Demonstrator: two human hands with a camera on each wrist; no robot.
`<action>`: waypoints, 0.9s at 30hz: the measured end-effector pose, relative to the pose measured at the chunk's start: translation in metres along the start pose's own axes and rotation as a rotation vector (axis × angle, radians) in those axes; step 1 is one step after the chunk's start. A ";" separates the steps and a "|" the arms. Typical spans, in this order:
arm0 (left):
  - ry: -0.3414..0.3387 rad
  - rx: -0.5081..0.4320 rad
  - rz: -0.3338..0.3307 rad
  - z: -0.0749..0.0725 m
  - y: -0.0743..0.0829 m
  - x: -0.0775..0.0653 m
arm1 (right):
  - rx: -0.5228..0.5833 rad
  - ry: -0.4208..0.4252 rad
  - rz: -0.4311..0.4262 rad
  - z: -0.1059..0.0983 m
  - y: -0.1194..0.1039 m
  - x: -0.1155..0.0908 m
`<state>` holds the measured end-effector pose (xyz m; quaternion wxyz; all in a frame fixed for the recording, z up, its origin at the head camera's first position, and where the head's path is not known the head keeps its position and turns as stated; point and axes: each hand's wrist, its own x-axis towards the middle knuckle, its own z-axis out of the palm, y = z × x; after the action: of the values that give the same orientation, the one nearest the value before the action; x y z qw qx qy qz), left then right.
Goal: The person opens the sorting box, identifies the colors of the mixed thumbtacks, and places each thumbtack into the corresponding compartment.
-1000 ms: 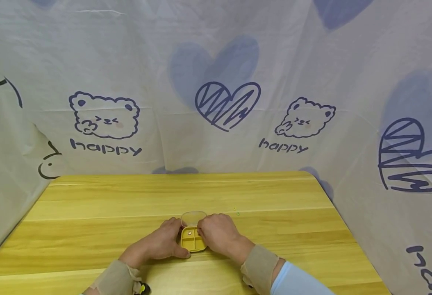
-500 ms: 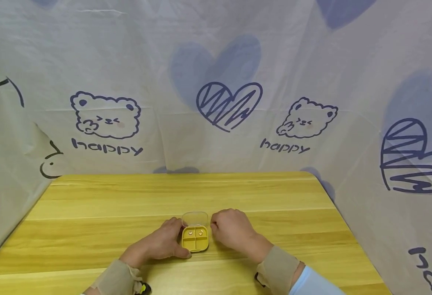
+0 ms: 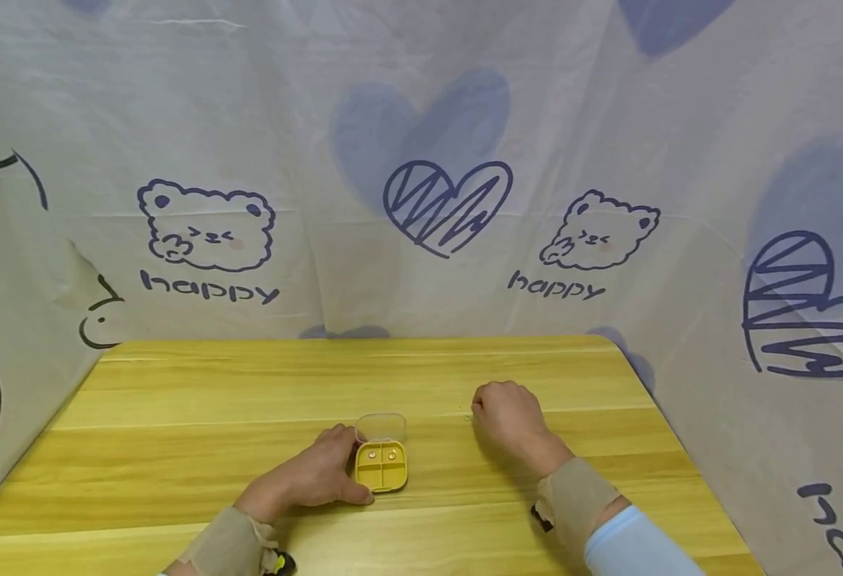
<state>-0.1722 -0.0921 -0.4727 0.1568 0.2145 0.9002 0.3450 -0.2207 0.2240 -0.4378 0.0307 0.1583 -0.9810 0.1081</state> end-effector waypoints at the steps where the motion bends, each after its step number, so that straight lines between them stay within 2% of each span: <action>1: -0.001 -0.001 0.000 0.000 0.000 0.000 | -0.003 -0.009 0.003 0.002 0.002 0.000; 12: -0.004 0.003 -0.002 0.002 -0.004 0.002 | -0.017 -0.024 -0.014 0.015 0.004 0.005; 27: 0.007 0.014 0.000 0.002 -0.004 0.002 | -0.048 -0.044 -0.022 0.022 -0.003 0.009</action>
<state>-0.1739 -0.0925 -0.4773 0.1521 0.2143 0.9031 0.3395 -0.2294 0.2138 -0.4580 0.0140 0.1708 -0.9819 0.0809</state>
